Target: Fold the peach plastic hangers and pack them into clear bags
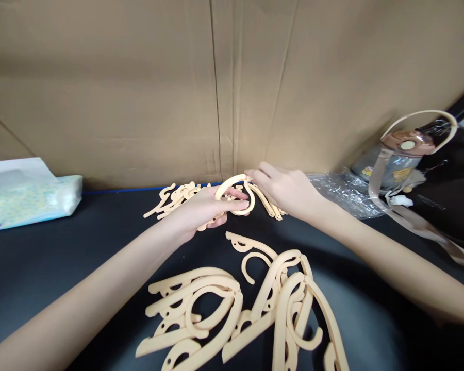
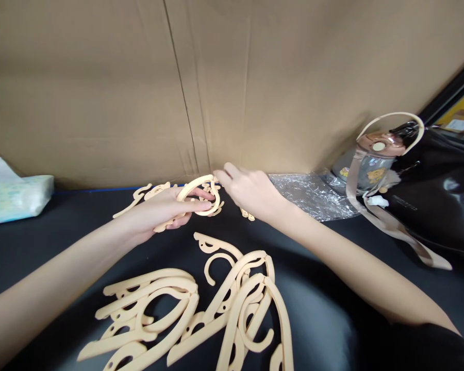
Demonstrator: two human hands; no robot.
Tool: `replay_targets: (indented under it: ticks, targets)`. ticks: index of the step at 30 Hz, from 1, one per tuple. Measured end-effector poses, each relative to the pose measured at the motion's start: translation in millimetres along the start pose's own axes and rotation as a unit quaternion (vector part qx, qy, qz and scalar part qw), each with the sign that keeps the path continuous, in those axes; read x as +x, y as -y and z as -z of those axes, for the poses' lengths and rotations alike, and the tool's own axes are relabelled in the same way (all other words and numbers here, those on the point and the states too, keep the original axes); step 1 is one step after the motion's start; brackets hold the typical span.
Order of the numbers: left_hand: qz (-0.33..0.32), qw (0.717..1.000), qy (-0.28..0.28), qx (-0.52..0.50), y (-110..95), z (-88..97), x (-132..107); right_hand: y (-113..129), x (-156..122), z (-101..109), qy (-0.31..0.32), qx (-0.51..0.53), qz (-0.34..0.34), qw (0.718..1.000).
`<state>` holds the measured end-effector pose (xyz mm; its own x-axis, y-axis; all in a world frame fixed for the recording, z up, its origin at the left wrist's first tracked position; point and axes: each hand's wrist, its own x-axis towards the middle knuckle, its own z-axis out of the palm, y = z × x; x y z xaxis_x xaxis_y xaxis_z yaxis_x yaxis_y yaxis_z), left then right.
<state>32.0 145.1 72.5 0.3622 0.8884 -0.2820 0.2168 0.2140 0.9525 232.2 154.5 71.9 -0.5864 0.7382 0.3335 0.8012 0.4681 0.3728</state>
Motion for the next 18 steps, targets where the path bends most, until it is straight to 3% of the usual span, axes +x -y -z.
replay_targets:
  ticks: [3, 8, 10, 12, 16, 18]
  targets:
    - [0.012, 0.999, 0.028, 0.015, -2, 1.5, -4, 0, -2, 0, -0.001, -0.031, 0.080, 0.996]
    - [-0.001, 0.998, 0.040, 0.054, -4, 6.2, -1, 2, 0, 4, 0.013, -0.037, 0.094, 0.995]
    - [-0.012, 0.998, 0.014, 0.062, -3, 6.0, 0, -5, 2, 3, 0.057, 0.012, 0.041, 0.997]
    - [-0.016, 0.998, -0.008, 0.068, -1, 5.0, -1, -22, 6, -2, 0.110, 0.084, -0.055, 0.989]
    - [-0.013, 0.999, -0.009, 0.035, 1, 5.1, -3, -61, 8, -21, 0.109, 0.126, -0.166, 0.972]
    - [-0.007, 1.000, 0.003, -0.008, 0, 6.6, -3, -69, 7, -33, 0.112, 0.125, -0.202, 0.965]
